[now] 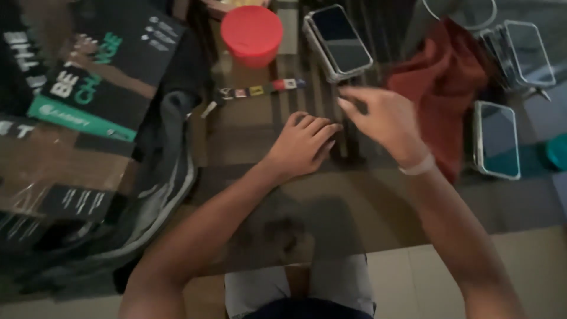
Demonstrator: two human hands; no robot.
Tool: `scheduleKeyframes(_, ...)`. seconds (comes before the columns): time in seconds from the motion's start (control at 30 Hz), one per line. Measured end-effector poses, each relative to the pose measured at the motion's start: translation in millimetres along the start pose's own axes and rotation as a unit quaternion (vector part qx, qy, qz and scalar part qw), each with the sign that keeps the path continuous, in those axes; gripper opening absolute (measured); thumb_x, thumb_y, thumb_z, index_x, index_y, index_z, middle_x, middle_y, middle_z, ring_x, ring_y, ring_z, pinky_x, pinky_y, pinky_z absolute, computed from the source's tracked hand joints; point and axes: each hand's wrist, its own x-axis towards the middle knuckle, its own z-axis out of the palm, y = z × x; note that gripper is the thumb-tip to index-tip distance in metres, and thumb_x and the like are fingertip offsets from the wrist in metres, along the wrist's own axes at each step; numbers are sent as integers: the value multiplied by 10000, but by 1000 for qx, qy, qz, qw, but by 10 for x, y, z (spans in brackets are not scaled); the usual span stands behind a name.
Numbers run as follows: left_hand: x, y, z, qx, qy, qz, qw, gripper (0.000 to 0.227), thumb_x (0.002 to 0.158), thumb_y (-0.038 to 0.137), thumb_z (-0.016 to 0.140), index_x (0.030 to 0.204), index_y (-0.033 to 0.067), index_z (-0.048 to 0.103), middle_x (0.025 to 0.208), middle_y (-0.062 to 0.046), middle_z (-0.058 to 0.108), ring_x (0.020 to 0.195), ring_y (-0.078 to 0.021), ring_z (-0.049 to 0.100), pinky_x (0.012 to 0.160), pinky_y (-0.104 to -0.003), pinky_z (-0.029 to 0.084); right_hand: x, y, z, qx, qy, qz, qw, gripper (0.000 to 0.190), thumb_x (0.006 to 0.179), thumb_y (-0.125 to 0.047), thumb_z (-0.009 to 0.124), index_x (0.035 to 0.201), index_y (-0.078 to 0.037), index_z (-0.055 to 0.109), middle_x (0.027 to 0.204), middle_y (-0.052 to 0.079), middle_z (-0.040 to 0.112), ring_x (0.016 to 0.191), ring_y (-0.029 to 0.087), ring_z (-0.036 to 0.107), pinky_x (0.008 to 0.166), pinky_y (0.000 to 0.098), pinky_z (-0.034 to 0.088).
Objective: The recorder cleans multiple mobile phones and their cases using a cloth.
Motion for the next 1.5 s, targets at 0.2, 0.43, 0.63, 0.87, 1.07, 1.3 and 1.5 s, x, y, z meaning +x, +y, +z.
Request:
scheduleKeyframes(0.2,38,70,56,-65,-32,91,993,338,972,195,674,1302,148,621,1193,-35,636,1155,-231,602,1149,-507,362,-1070,1721,-369,-123,129,163,970,261,1129,-336,685,1287,-137,745,1262,132,736,1134,358,701,927,465,552)
scheduleKeyframes(0.43,13,102,9,-32,-59,87,994,337,990,193,653,1323,144,626,1204,-21,637,1176,-214,596,1185,-504,351,-1319,3087,116,-134,-17,326,936,993,908,-581,820,1622,-43,387,1368,397,499,1151,595,529,846,637,475)
scheduleKeyframes(0.63,-7,80,69,-64,-63,98,991,400,968,227,650,1357,146,610,1236,-35,619,1209,-227,578,1145,-474,354,-1347,3248,215,-159,96,329,926,857,880,-489,895,1499,-7,551,1344,326,630,1191,501,625,957,600,513)
scheduleKeyframes(0.87,-23,80,-145,-279,-7,10,960,494,1087,301,587,1494,64,442,1517,-147,518,1441,-344,474,1237,-488,341,-573,1607,72,500,109,32,858,619,1063,-99,745,1582,-27,415,1349,152,596,1167,240,636,986,358,554)
scheduleKeyframes(1.07,-122,-47,139,-444,196,-117,867,595,1150,376,456,1564,3,250,1524,-125,424,1398,-222,451,1199,-361,363,99,-159,443,263,115,-252,924,822,873,-198,834,1560,-112,391,1443,196,513,1320,341,548,1050,436,512)
scheduleKeyframes(1.3,-120,-306,372,-466,263,-282,796,398,1165,242,421,1468,-11,469,1311,-104,621,1199,-140,557,1078,-288,451,67,-128,760,394,73,-167,901,687,1009,-205,714,1600,-45,402,1363,136,516,1199,220,546,1005,343,491)
scheduleKeyframes(1.5,-11,-311,171,-455,226,-252,824,435,1135,148,542,1539,22,442,1288,-85,636,1187,-143,584,1053,-293,489,110,205,1075,460,82,-54,883,246,1199,-193,527,1336,-4,606,1049,51,640,936,89,575,843,263,504)
